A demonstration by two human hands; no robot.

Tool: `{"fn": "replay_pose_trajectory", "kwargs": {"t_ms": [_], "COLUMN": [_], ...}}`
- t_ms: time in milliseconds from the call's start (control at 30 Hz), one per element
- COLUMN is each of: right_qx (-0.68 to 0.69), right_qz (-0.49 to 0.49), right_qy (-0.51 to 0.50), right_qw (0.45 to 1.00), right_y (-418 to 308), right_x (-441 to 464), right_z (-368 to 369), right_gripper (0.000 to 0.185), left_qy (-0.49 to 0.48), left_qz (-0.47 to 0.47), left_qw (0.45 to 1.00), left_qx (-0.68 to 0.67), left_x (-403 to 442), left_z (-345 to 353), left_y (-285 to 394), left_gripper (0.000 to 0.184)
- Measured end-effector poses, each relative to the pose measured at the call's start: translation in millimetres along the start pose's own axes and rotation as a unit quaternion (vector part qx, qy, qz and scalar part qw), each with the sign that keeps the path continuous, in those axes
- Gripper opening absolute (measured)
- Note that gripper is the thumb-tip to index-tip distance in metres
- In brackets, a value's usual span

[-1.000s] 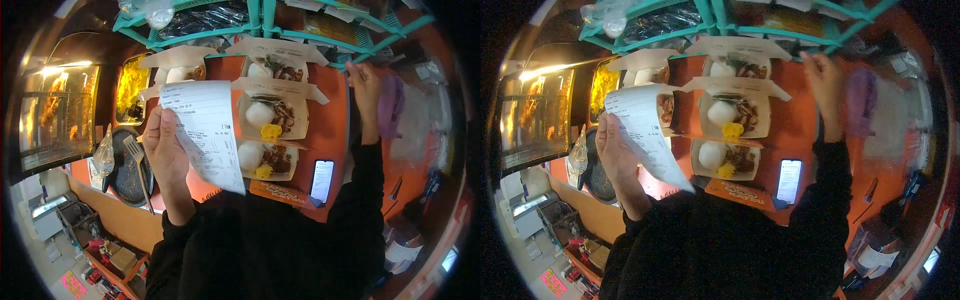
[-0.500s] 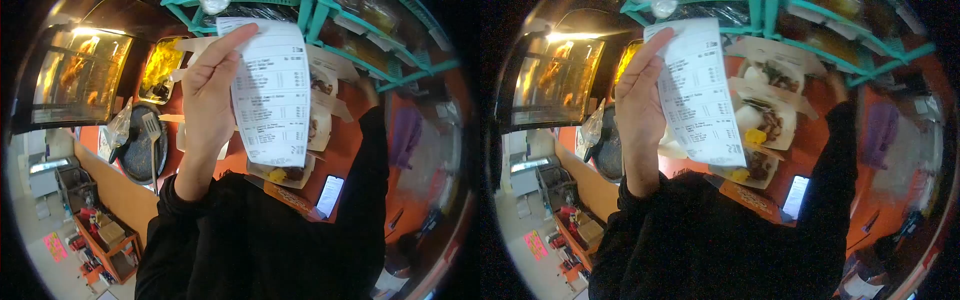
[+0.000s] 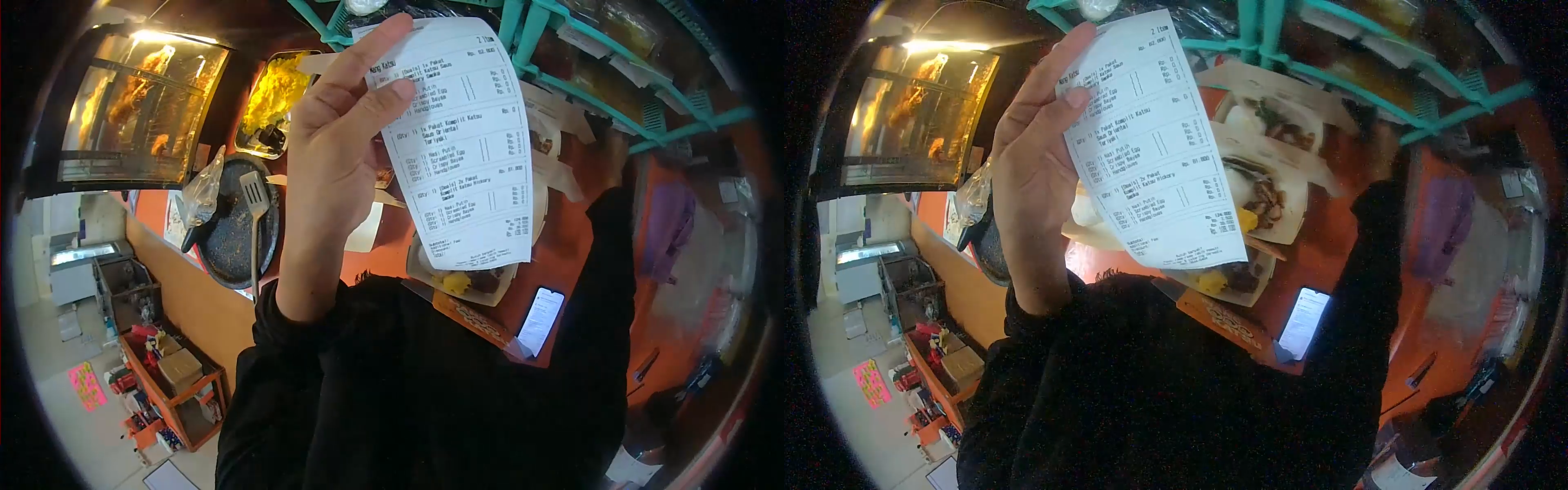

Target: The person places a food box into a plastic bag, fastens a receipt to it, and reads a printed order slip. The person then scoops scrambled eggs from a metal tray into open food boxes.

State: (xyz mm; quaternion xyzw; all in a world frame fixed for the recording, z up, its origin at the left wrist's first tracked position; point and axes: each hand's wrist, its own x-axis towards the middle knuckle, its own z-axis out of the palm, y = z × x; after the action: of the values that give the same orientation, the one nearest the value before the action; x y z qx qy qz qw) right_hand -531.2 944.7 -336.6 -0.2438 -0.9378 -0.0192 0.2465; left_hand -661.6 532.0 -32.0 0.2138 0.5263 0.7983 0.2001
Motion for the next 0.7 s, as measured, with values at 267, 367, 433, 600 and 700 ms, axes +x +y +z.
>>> {"fn": "replay_pose_trajectory", "kwargs": {"t_ms": [267, 367, 433, 600, 700], "right_qx": [-0.003, 0.25, 0.438, 0.477, 0.271], "right_qz": [0.082, 0.215, 0.285, 0.037, -0.225], "right_qy": [0.028, -0.009, -0.149, -0.375, -0.304], "right_qw": [0.996, 0.944, 0.839, 0.794, 0.885], "right_y": [-13.1, -25.3, -49.3, -178.7, -238.7], "right_x": [-18.8, -42.1, -48.0, -52.3, -68.8], "right_z": [-57.9, -123.7, -189.9, -289.2, -242.0], "right_gripper": [0.024, 0.017, 0.013, 0.013, 0.013], "left_qy": [-0.044, -0.063, -0.066, -0.14, -0.164], "left_qz": [0.013, 0.006, 0.002, -0.042, -0.039], "left_qw": [0.999, 0.998, 0.998, 0.987, 0.982], "left_qx": [0.008, 0.025, 0.01, -0.069, -0.089], "left_x": [-13.0, -16.5, -20.7, -27.1, -29.1], "left_z": [6.2, 3.4, 10.6, 9.3, 7.1], "left_y": [10.8, 13.6, 18.2, 22.8, 22.5], "left_gripper": [0.049, 0.053, 0.055, 0.058, 0.059]}}
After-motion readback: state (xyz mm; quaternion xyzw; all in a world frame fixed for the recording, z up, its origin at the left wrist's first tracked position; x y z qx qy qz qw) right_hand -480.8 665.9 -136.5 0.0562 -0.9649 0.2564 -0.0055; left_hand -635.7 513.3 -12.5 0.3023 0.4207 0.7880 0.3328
